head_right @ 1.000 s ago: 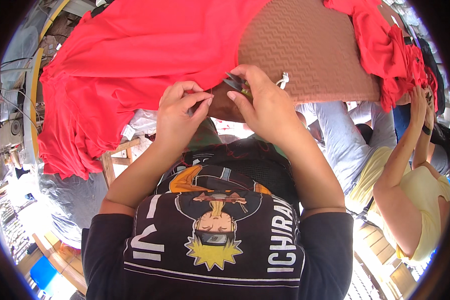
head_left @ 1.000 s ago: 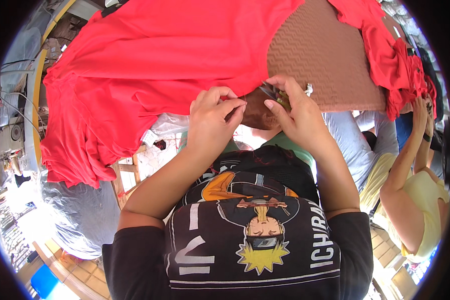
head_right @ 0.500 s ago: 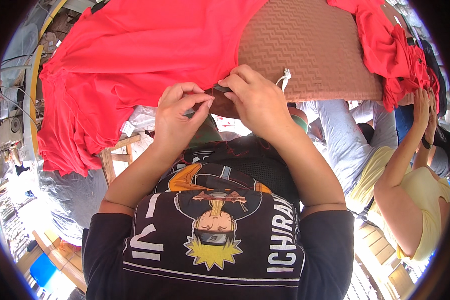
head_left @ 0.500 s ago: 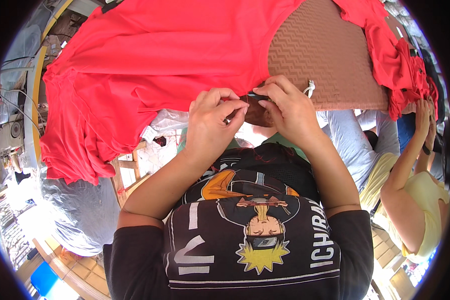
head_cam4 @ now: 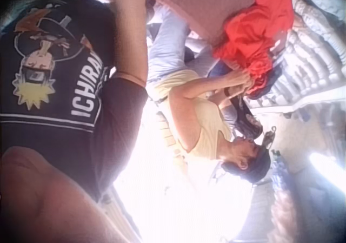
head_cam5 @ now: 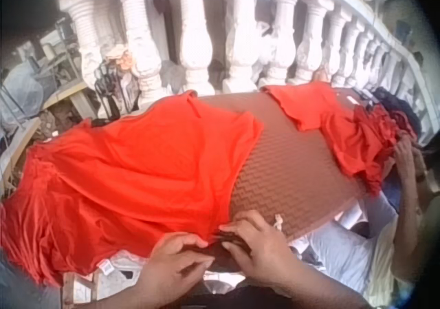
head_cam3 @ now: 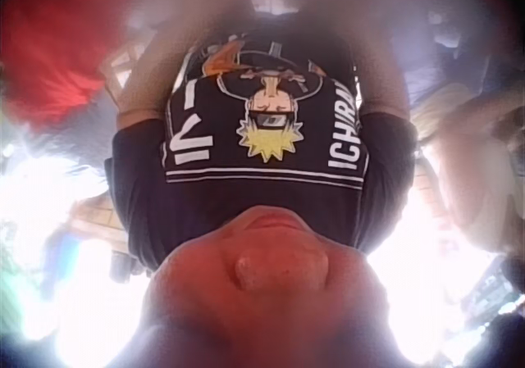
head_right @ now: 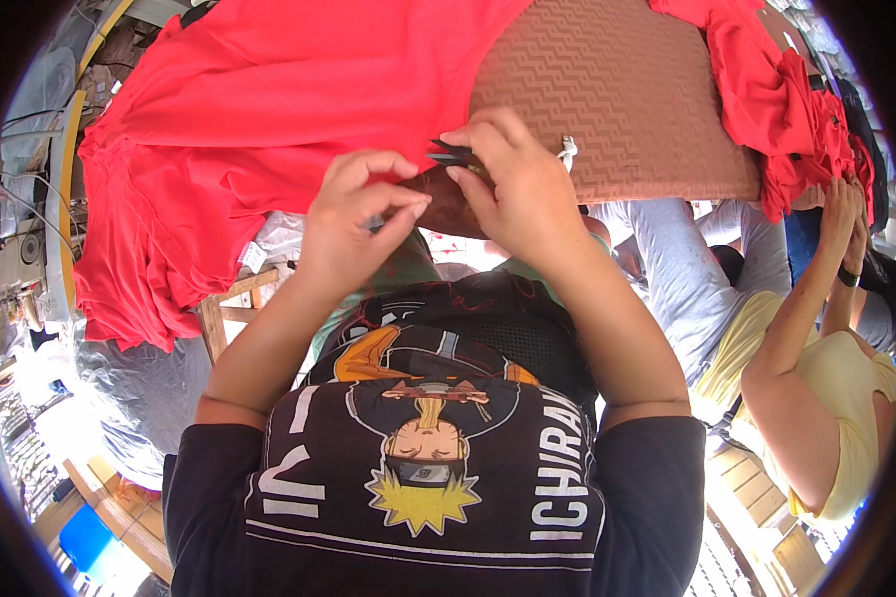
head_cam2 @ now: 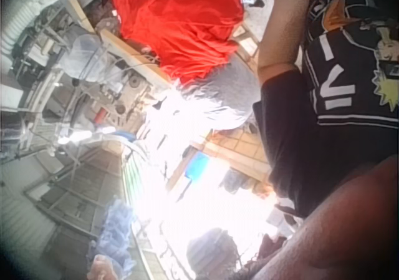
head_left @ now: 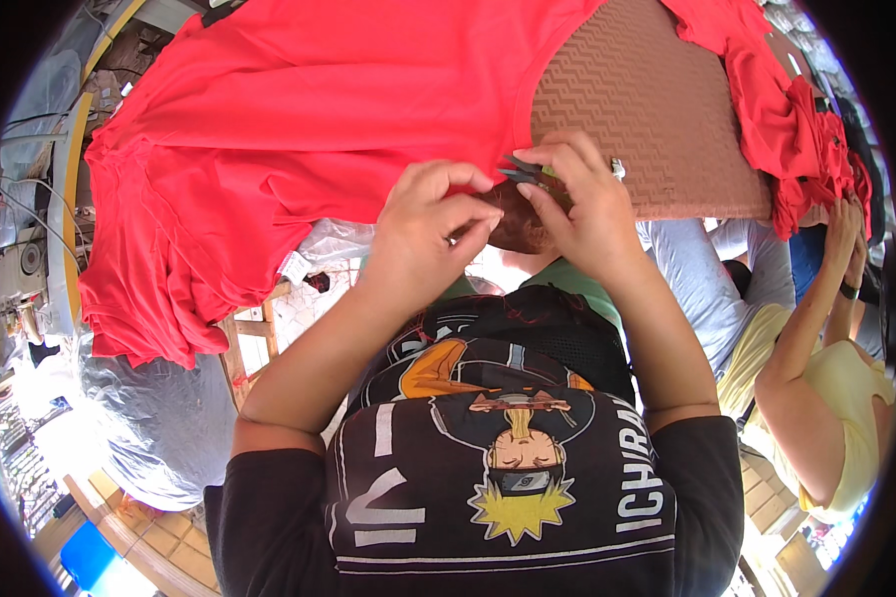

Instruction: The person trims loose threads from several red shirts using a small pair of nippers. They pick up each garment one at a time, check various seams and tags, and snip away excess thread before setting the shirt aside in a stack.

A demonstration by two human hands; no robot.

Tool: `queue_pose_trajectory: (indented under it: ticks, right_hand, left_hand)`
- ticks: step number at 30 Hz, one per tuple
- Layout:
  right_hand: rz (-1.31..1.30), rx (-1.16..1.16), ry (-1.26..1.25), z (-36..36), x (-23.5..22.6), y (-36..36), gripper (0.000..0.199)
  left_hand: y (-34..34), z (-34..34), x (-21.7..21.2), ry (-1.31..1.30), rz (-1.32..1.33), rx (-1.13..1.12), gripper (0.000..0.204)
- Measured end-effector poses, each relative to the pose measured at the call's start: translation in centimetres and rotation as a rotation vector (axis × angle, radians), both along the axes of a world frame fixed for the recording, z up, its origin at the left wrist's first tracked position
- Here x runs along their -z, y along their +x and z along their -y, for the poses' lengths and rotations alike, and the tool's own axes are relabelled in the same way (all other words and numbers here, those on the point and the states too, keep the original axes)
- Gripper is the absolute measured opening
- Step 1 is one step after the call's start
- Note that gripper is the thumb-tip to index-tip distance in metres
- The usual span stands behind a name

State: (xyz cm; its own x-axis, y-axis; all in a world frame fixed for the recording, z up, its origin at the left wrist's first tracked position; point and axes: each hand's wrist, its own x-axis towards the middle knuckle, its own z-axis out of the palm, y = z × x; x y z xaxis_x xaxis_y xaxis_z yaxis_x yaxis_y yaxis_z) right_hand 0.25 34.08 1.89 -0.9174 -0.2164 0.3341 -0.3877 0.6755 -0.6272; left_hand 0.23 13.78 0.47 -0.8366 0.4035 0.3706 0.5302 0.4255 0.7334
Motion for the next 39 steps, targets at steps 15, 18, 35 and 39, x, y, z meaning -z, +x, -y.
queue_pose_trajectory:
  ticks: [15, 18, 35, 39]
  right_hand:
    - [0.515, -0.168, -0.449, -0.5, 2.6, -6.1, 0.027]
    - [0.209, -0.007, -0.047, -0.2, 2.0, -5.7, 0.028]
    - [-0.045, -0.123, 0.042, 1.6, 0.6, -2.3, 0.018]
    - [-0.084, -0.103, 0.054, 1.2, 0.0, -2.2, 0.017]
  left_hand:
    - [-7.0, 2.9, 2.0, 1.109, 1.330, 0.512, 0.016]
    - [-6.8, 2.9, 2.1, 1.138, 1.355, 0.482, 0.017]
    - [-6.5, 2.7, 2.2, 1.129, 1.338, 0.455, 0.021]
    - [-5.6, 2.6, 0.7, 0.952, 1.212, 0.420, 0.018]
